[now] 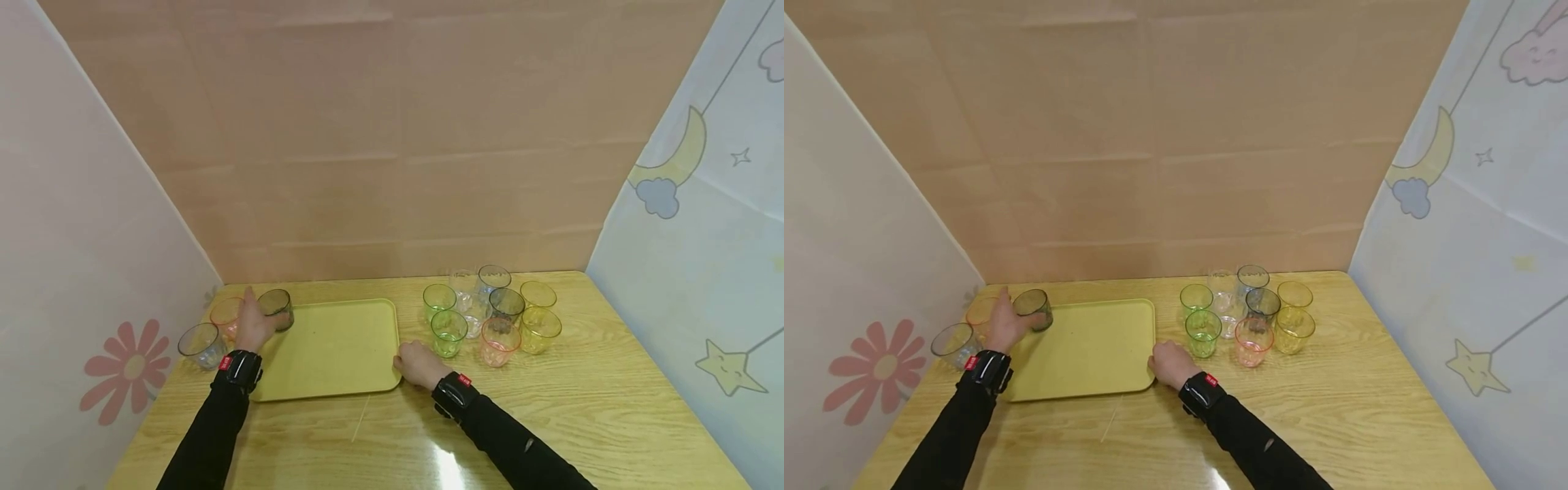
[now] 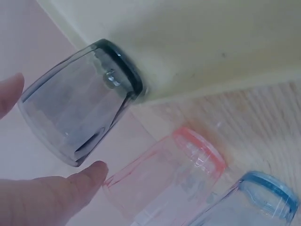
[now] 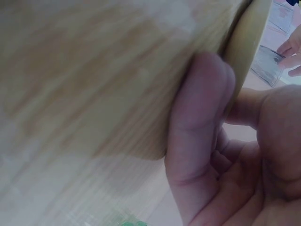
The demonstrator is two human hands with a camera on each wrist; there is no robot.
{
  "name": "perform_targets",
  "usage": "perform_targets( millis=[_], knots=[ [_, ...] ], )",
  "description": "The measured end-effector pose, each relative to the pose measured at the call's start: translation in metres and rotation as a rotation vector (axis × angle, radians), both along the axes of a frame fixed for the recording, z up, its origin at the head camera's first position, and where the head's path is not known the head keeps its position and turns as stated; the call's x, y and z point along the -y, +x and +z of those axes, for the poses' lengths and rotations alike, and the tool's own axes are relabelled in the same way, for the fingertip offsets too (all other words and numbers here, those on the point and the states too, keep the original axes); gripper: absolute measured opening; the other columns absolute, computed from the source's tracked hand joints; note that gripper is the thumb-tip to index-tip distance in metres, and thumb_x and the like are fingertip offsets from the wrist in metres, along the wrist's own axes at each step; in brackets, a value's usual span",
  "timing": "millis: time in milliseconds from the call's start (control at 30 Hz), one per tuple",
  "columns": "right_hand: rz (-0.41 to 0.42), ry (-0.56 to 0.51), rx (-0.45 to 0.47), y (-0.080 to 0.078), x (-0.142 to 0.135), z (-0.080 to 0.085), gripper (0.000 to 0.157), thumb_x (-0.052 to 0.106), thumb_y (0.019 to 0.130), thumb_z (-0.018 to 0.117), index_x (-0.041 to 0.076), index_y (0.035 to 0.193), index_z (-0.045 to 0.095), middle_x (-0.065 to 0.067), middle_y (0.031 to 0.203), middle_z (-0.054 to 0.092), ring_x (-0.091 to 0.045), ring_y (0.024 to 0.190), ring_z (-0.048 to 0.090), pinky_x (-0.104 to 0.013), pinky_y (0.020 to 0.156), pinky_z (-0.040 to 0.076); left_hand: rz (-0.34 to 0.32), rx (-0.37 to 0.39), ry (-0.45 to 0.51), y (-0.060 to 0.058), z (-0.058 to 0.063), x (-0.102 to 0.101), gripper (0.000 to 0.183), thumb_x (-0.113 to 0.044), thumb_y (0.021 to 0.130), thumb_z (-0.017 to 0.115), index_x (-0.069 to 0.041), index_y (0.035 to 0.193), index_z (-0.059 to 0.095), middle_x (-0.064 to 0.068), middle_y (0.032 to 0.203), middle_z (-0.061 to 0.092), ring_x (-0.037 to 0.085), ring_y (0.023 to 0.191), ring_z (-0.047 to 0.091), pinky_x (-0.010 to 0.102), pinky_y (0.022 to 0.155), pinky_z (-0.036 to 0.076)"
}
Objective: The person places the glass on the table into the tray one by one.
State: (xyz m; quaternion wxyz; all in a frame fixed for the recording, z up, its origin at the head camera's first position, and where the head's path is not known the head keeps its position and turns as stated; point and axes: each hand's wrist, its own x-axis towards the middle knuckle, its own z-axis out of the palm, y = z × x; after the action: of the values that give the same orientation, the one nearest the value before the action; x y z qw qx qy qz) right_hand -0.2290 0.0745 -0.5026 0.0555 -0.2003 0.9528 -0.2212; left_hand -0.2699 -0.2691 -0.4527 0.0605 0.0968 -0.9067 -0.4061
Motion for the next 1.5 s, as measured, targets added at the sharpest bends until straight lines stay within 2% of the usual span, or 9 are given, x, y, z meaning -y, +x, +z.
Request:
perform_targets(
  millis=[267,500,733,933,1033,1167,1233,1367,1500],
  knots=[
    [-0.008,-0.006,0.013,-0.001,0.001,0.000,0.032,0.013,0.095,0.055,0.010,0.063,0.052,0.000,0.057,0.047,-0.012,0.045,0.044,-0.025,0.042,0.034,0.040,-0.104,0.001,0.005,0.005,0.001,0.100,-0.017,0.087,0.073,0.005,0.155,0.003,0.037,0.149,0.030,0.051,0.137,0.031,0.061,0.108,0.031],
    [-0.003,-0.025,0.007,-0.001,-0.001,0.001,0.036,0.012,0.095,0.056,0.011,0.059,0.049,0.001,0.055,0.045,-0.011,0.044,0.043,-0.024,0.042,0.034,0.068,-0.181,0.041,0.013,0.009,0.003,0.087,-0.013,0.090,0.069,0.002,0.155,0.014,0.032,0.148,0.036,0.048,0.134,0.039,0.057,0.105,0.038],
    [-0.015,-0.037,0.025,-0.001,-0.001,0.003,0.034,0.011,0.094,0.056,0.011,0.061,0.051,0.000,0.056,0.048,-0.012,0.043,0.046,-0.025,0.041,0.036,0.080,-0.302,0.155,0.021,0.009,0.001,0.070,-0.011,0.089,0.070,0.004,0.148,0.035,0.029,0.137,0.048,0.042,0.124,0.050,0.051,0.101,0.043],
    [-0.004,-0.047,0.049,-0.001,0.000,0.002,0.032,0.012,0.095,0.055,0.011,0.063,0.053,0.001,0.055,0.048,-0.010,0.041,0.045,-0.024,0.040,0.036,0.086,-0.315,0.177,0.034,0.007,0.005,0.062,-0.017,0.092,0.069,0.002,0.144,0.042,0.026,0.134,0.052,0.039,0.120,0.053,0.046,0.100,0.043],
    [-0.009,-0.054,0.056,-0.001,0.000,0.002,0.032,0.012,0.095,0.055,0.011,0.063,0.053,0.001,0.055,0.049,-0.010,0.041,0.045,-0.024,0.040,0.036,0.118,-0.330,0.197,0.041,0.009,0.009,0.058,-0.018,0.092,0.069,0.000,0.143,0.045,0.023,0.131,0.055,0.029,0.113,0.057,0.032,0.097,0.045],
    [-0.010,-0.057,0.071,-0.002,0.000,0.002,0.031,0.013,0.095,0.054,0.011,0.064,0.053,0.001,0.055,0.049,-0.010,0.041,0.045,-0.024,0.040,0.037,0.174,-0.370,0.226,0.052,0.012,0.014,0.052,-0.019,0.093,0.068,-0.002,0.139,0.050,0.020,0.124,0.058,0.004,0.097,0.057,0.010,0.083,0.043],
    [-0.009,-0.054,0.080,-0.002,0.000,0.002,0.032,0.013,0.095,0.054,0.011,0.064,0.053,0.001,0.055,0.049,-0.010,0.040,0.045,-0.024,0.039,0.037,0.189,-0.387,0.241,0.058,0.013,0.017,0.051,-0.020,0.093,0.068,-0.002,0.138,0.051,0.019,0.122,0.059,-0.003,0.092,0.053,0.007,0.081,0.042],
    [0.001,-0.043,0.068,-0.002,0.000,0.002,0.034,0.013,0.095,0.054,0.012,0.061,0.052,0.002,0.054,0.048,-0.009,0.040,0.045,-0.023,0.039,0.036,0.227,-0.411,0.230,0.066,0.012,0.021,0.051,-0.021,0.092,0.069,-0.003,0.137,0.053,0.018,0.118,0.060,-0.006,0.090,0.052,0.009,0.081,0.041],
    [-0.003,-0.037,0.052,-0.001,-0.001,0.004,0.035,0.012,0.095,0.054,0.013,0.060,0.049,0.001,0.054,0.046,-0.010,0.041,0.044,-0.023,0.040,0.035,0.265,-0.429,0.161,0.069,0.010,0.025,0.047,-0.020,0.092,0.069,-0.004,0.134,0.057,0.018,0.114,0.064,-0.010,0.086,0.052,0.006,0.079,0.041]
  ],
)
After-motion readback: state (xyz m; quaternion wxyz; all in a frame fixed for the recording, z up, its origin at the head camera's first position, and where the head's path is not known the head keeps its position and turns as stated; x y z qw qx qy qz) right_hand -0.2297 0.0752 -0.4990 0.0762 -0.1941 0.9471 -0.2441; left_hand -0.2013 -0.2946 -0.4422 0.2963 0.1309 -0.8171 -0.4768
